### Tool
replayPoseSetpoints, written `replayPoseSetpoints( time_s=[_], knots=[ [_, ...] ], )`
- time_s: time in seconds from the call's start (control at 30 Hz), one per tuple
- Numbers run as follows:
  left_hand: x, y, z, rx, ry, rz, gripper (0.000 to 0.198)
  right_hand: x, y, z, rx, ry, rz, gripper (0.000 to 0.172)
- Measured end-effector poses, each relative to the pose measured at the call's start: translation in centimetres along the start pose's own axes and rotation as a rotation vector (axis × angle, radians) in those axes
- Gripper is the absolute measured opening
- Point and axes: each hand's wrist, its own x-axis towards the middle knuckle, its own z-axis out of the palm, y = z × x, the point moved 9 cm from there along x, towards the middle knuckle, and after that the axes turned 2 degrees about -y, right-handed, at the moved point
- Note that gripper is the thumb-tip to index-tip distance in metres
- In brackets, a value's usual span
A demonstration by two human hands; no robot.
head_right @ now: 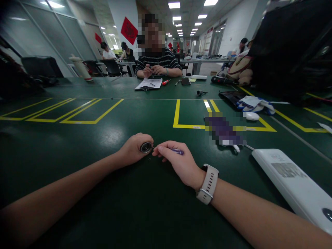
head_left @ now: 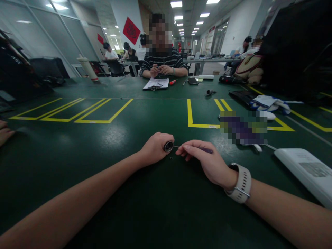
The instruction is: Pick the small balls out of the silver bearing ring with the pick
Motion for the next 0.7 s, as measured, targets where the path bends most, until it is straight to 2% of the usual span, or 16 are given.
replayPoseSetpoints(
  time_s=[0.17,0.53,0.7],
  knots=[
    [-0.03,0.14,-0.08,-0.034,0.002,0.011,0.005,0.11,0.48,-0.37,0.148,0.017,0.052,0.018],
    [0.04,0.49,0.12,-0.026,-0.028,0.039,0.008,0.01,0.2,-0.16,0.131,0.004,0.053,0.017],
    [-0.03,0.22,0.15,-0.04,-0.02,0.029,0.007,0.1,0.25,-0.48,0.187,0.042,0.055,0.017]
  ],
)
